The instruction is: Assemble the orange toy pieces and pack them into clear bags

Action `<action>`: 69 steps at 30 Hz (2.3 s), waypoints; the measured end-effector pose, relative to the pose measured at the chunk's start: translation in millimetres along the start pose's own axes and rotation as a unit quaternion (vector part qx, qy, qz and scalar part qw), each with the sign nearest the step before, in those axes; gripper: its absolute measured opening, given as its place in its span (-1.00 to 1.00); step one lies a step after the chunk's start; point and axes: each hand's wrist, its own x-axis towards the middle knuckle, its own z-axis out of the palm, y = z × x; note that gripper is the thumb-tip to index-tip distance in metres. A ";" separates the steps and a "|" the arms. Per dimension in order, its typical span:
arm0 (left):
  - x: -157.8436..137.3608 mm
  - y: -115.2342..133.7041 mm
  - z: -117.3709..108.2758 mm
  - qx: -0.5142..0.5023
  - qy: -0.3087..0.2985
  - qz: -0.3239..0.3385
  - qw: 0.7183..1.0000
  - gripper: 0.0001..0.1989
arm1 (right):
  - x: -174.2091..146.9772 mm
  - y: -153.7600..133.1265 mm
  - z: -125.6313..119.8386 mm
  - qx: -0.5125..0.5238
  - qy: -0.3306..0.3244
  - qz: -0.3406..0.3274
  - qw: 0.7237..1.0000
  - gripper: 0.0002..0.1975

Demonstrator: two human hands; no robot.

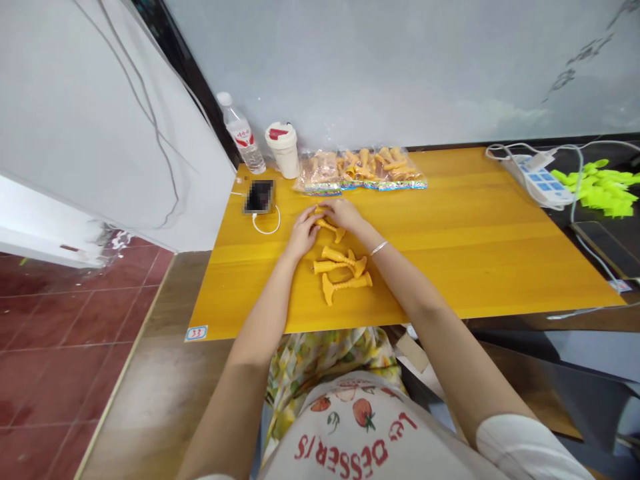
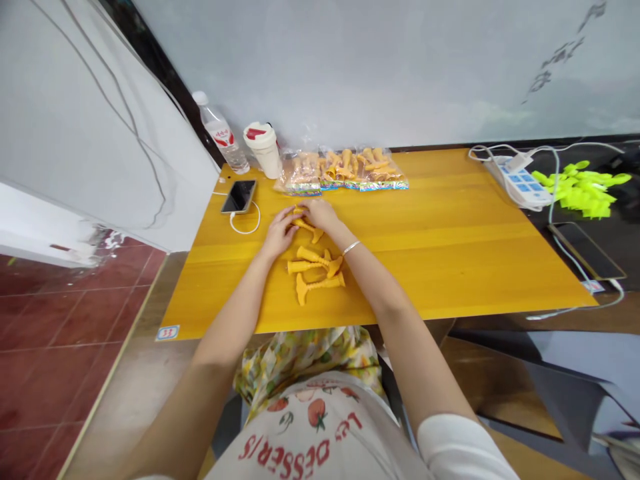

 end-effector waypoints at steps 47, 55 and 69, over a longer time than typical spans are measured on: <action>-9.0 0.8 -10.6 0.018 0.115 -0.013 0.993 -0.72 | -121.2 -44.5 -44.9 -0.048 -0.177 -0.011 0.983 -0.59; -8.2 -14.1 -5.4 -0.040 0.173 -0.064 0.982 -0.74 | -88.2 -40.1 -42.7 -0.124 -0.077 -0.022 0.989 -0.60; -7.3 -13.0 -6.0 -0.096 0.186 -0.123 0.970 -0.72 | -123.8 -40.9 -35.4 -0.021 -0.144 -0.139 0.980 -0.70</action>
